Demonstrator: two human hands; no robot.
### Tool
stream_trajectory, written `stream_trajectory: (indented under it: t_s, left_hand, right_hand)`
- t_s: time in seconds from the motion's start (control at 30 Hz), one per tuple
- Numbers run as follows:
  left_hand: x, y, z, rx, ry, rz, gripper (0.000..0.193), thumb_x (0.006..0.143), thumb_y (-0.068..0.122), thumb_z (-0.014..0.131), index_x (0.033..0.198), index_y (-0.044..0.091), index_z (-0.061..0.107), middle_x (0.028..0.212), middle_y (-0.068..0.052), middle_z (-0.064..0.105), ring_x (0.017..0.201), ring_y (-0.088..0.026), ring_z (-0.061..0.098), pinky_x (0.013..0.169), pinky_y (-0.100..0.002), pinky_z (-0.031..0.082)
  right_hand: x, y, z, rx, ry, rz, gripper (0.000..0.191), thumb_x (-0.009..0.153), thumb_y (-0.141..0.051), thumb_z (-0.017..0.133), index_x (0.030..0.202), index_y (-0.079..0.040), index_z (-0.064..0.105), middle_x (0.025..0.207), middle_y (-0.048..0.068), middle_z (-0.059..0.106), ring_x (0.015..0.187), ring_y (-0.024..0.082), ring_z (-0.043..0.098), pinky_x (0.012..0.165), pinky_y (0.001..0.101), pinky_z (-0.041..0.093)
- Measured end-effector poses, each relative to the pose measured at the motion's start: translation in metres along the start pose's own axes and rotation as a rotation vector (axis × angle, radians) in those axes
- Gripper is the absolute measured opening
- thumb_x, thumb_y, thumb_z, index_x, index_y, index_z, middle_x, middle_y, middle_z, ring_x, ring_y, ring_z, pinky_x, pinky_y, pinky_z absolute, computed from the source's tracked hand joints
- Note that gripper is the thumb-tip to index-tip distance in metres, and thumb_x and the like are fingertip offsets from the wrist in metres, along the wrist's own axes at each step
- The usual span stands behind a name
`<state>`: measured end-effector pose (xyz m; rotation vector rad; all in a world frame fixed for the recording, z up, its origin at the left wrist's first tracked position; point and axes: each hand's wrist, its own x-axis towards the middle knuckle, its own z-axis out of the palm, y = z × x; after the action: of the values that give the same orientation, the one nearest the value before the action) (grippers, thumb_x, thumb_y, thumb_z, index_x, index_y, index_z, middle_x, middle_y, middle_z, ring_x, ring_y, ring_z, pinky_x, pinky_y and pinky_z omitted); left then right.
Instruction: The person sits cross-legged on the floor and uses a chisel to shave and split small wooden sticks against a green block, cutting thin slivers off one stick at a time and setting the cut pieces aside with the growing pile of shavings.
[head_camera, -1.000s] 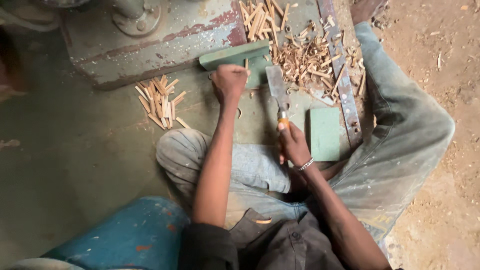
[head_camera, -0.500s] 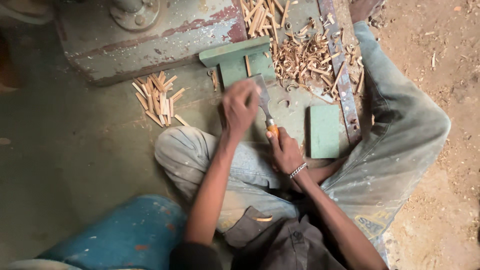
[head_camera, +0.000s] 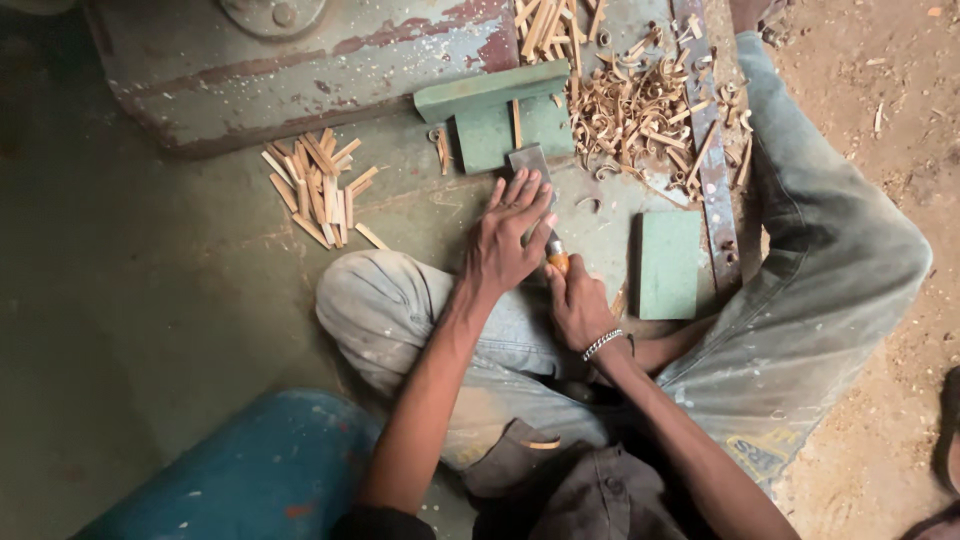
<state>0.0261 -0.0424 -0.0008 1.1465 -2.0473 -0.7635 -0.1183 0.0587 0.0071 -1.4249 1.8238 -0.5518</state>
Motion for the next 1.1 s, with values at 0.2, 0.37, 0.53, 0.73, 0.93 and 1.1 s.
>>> stream_trajectory:
  t_s: [0.2, 0.37, 0.53, 0.73, 0.93, 1.1]
  left_hand:
    - [0.003, -0.009, 0.003, 0.014, -0.025, 0.009, 0.040, 0.101, 0.022, 0.060, 0.134, 0.000, 0.066, 0.145, -0.022, 0.059, 0.144, -0.036, 0.051, 0.125, -0.052, 0.029]
    - [0.012, -0.011, 0.001, 0.057, -0.014, 0.026, 0.041, 0.101, 0.024, 0.061, 0.134, 0.000, 0.066, 0.146, -0.021, 0.059, 0.144, -0.036, 0.050, 0.125, -0.051, 0.030]
    - [0.020, -0.014, -0.002, 0.084, -0.028, 0.039, 0.043, 0.100, 0.024, 0.061, 0.136, 0.001, 0.066, 0.146, -0.021, 0.059, 0.144, -0.035, 0.049, 0.124, -0.052, 0.029]
    - [0.018, -0.015, -0.005, 0.125, -0.063, 0.057, 0.042, 0.101, 0.025, 0.060, 0.136, 0.002, 0.067, 0.146, -0.019, 0.059, 0.143, -0.034, 0.050, 0.125, -0.054, 0.026]
    - [0.037, -0.012, -0.010, 0.207, -0.069, 0.081, 0.044, 0.100, 0.025, 0.060, 0.136, 0.000, 0.065, 0.147, -0.021, 0.058, 0.144, -0.034, 0.049, 0.125, -0.054, 0.025]
    - [0.057, -0.012, -0.012, 0.185, -0.067, 0.079, 0.045, 0.099, 0.026, 0.060, 0.137, 0.001, 0.065, 0.148, -0.021, 0.056, 0.145, -0.035, 0.046, 0.125, -0.053, 0.024]
  right_hand:
    - [0.003, 0.001, 0.000, 0.021, -0.031, 0.021, 0.029, 0.105, -0.028, 0.052, 0.107, 0.000, 0.048, 0.071, 0.033, 0.060, 0.072, 0.056, 0.059, 0.061, 0.0626, 0.042]
    - [0.016, 0.006, 0.008, 0.001, 0.036, -0.020, 0.028, 0.106, -0.027, 0.053, 0.107, 0.001, 0.048, 0.072, 0.033, 0.060, 0.072, 0.056, 0.058, 0.060, 0.0625, 0.042]
    - [0.024, 0.011, 0.016, 0.033, 0.061, -0.053, 0.030, 0.107, -0.028, 0.053, 0.106, 0.002, 0.046, 0.074, 0.033, 0.061, 0.073, 0.056, 0.059, 0.060, 0.0620, 0.043]
    - [0.021, 0.014, 0.021, -0.004, 0.085, -0.062, 0.031, 0.107, -0.028, 0.053, 0.108, 0.002, 0.048, 0.074, 0.034, 0.061, 0.072, 0.057, 0.059, 0.061, 0.0627, 0.044]
    - [0.041, -0.008, 0.010, 0.010, 0.120, -0.069, 0.033, 0.105, -0.032, 0.054, 0.104, 0.002, 0.051, 0.077, 0.034, 0.063, 0.075, 0.056, 0.061, 0.062, 0.0619, 0.047]
    - [0.059, -0.024, 0.000, -0.007, 0.147, -0.086, 0.038, 0.104, -0.034, 0.054, 0.104, 0.004, 0.051, 0.074, 0.035, 0.063, 0.075, 0.057, 0.061, 0.064, 0.0620, 0.047]
